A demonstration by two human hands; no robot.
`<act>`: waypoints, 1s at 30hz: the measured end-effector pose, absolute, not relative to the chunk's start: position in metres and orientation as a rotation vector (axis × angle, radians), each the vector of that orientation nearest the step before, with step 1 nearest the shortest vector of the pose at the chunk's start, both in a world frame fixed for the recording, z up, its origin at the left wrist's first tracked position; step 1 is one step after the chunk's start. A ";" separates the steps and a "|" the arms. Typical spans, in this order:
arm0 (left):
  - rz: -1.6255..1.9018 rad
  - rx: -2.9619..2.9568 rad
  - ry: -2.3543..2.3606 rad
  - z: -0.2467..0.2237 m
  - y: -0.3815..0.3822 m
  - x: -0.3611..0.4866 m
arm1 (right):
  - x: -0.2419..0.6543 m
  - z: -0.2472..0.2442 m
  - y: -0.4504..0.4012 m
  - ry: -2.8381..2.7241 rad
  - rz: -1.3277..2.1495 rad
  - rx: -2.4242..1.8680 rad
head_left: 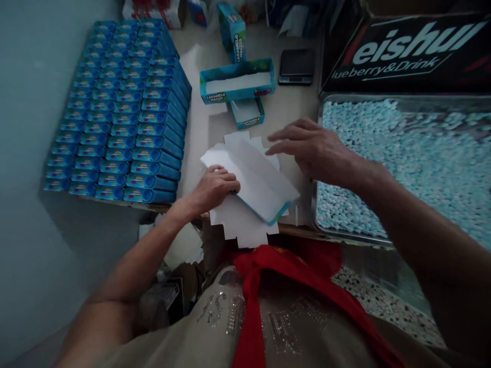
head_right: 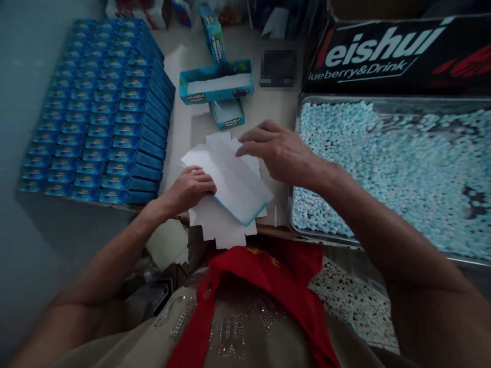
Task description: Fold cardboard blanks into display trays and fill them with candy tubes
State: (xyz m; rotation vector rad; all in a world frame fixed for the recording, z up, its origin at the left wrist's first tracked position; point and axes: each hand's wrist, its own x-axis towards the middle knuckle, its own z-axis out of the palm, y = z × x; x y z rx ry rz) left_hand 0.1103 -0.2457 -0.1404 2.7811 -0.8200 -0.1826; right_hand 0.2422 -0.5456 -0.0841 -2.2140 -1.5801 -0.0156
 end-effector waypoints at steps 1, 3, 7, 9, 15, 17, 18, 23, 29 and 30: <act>-0.210 2.769 -0.884 -0.137 -0.239 0.119 | 0.249 -0.086 -0.545 -1.675 -0.034 -2.205; -0.239 2.741 -0.958 -0.129 -0.227 0.139 | 0.254 -0.095 -0.539 -1.832 0.008 -2.173; -0.032 2.768 -0.720 -0.102 -0.224 0.162 | 0.231 -0.116 -0.525 -1.886 0.070 -2.140; 0.148 2.824 -0.411 -0.084 -0.239 0.147 | 0.211 -0.122 -0.518 -1.819 0.080 -2.159; 0.038 3.035 0.168 -0.083 -0.307 0.046 | 0.166 -0.135 -0.477 -1.611 0.143 -2.229; -0.011 3.034 0.401 -0.104 -0.314 0.037 | 0.165 -0.142 -0.459 -1.545 0.228 -2.219; -0.041 3.006 0.507 -0.114 -0.313 0.041 | 0.167 -0.145 -0.452 -1.499 0.271 -2.229; -0.185 2.833 0.587 -0.146 -0.286 0.076 | 0.175 -0.157 -0.451 -1.616 0.176 -2.316; 0.291 2.904 0.230 -0.163 -0.275 0.058 | 0.152 -0.165 -0.473 -1.637 0.145 -2.450; 0.302 2.923 0.154 -0.165 -0.276 0.050 | 0.150 -0.167 -0.473 -1.617 0.158 -2.459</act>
